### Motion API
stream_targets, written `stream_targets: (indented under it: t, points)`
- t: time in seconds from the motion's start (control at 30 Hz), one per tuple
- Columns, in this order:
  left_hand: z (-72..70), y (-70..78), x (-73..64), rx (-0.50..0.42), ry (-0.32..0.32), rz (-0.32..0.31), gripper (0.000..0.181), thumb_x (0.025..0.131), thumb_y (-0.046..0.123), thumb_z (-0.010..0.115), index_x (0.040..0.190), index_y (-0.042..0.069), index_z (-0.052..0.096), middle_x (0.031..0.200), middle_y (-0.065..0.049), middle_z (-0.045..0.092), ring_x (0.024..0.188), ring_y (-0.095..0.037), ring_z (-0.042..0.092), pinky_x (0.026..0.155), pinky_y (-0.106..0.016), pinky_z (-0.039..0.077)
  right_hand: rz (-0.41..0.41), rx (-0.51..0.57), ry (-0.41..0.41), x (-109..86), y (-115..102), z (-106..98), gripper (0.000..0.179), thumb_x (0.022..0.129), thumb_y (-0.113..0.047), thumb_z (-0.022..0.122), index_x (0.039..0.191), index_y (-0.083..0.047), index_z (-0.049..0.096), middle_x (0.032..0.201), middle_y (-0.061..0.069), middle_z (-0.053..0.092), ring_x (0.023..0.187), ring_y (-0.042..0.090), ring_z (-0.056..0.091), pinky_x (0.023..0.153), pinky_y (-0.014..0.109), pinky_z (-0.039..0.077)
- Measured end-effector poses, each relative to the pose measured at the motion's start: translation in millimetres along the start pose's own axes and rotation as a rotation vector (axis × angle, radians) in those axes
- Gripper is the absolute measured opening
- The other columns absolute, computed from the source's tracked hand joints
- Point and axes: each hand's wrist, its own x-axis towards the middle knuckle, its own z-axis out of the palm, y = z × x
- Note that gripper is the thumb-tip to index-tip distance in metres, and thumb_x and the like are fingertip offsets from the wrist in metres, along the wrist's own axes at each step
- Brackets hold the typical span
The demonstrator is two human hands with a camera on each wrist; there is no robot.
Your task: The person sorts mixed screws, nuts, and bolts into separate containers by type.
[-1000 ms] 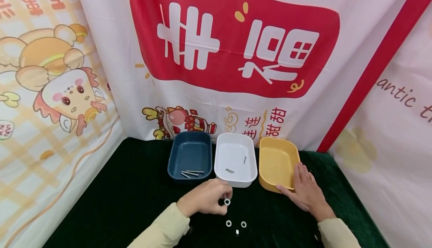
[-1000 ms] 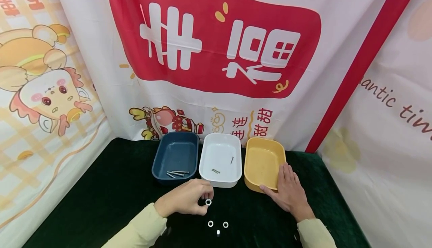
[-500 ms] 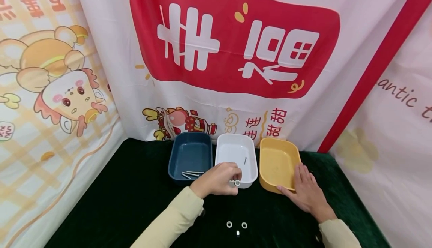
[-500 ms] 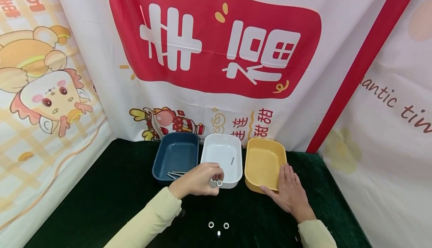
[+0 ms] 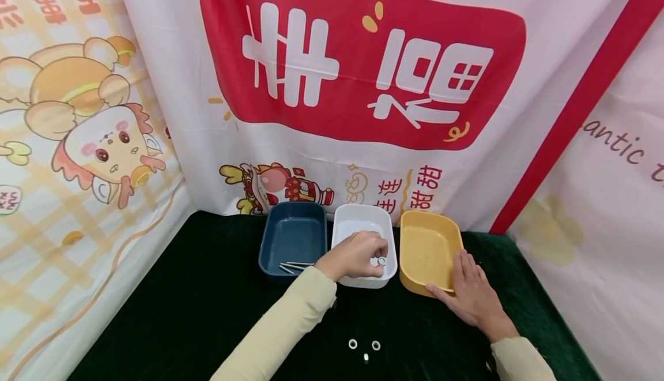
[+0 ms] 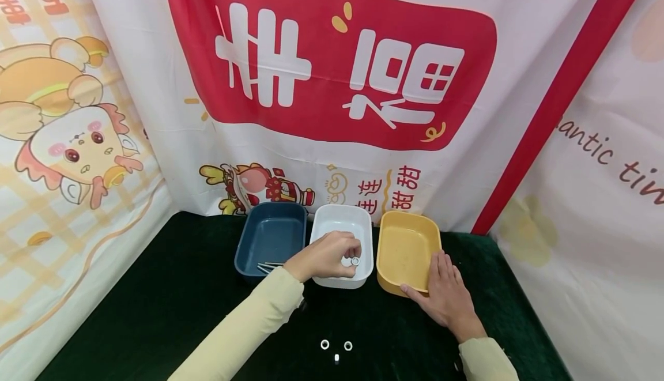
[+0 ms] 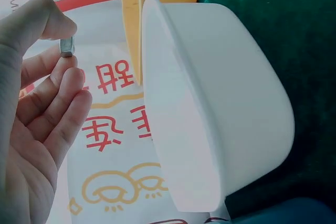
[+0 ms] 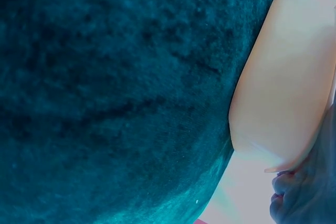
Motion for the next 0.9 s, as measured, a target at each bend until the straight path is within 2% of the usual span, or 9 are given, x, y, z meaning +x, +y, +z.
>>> stream_targets:
  t: [0.23, 0.57, 0.73, 0.9]
  points:
    - [6.4, 2.1, 20.8, 0.006, -0.012, -0.001, 0.014, 0.087, 0.021, 0.080, 0.098, 0.017, 0.072, 0.095, 0.006, 0.067, 0.086, -0.005, 0.057, 0.081, -0.017, 0.050, -0.011, 0.000, 0.012, -0.1, 1.4, -0.1, 0.123, 0.093, -0.082, 0.050, 0.165, 0.009, 0.009, 0.171, 0.034, 0.016, 0.154, 0.055, 0.021, 0.125, 0.073, 0.020]
    - [35.0, -1.0, 40.5, -0.025, -0.054, -0.035, 0.016, 0.089, 0.021, 0.082, 0.102, 0.016, 0.075, 0.098, 0.006, 0.066, 0.087, -0.004, 0.057, 0.078, -0.015, 0.049, -0.019, 0.010, 0.024, 1.5, 1.6, 1.6, 0.122, 0.093, -0.081, 0.050, 0.167, 0.005, 0.006, 0.173, 0.030, 0.015, 0.155, 0.054, 0.021, 0.126, 0.072, 0.021]
    - [42.6, 2.0, 55.1, 0.003, -0.045, -0.028, 0.013, 0.091, 0.022, 0.081, 0.101, 0.018, 0.074, 0.099, 0.007, 0.065, 0.086, -0.003, 0.057, 0.077, -0.015, 0.049, -0.022, 0.014, 0.030, 1.3, 2.3, 1.0, 0.123, 0.092, -0.083, 0.048, 0.167, 0.004, 0.006, 0.173, 0.030, 0.015, 0.155, 0.054, 0.021, 0.126, 0.071, 0.021]
    - [47.2, 7.2, 68.5, 0.048, -0.062, -0.024, 0.011, 0.091, 0.022, 0.080, 0.099, 0.019, 0.074, 0.098, 0.008, 0.063, 0.086, -0.004, 0.057, 0.077, -0.016, 0.049, -0.021, 0.017, 0.028, 1.0, 2.9, 0.9, 0.122, 0.093, -0.084, 0.047, 0.167, 0.004, 0.006, 0.174, 0.029, 0.014, 0.155, 0.053, 0.021, 0.126, 0.071, 0.021]
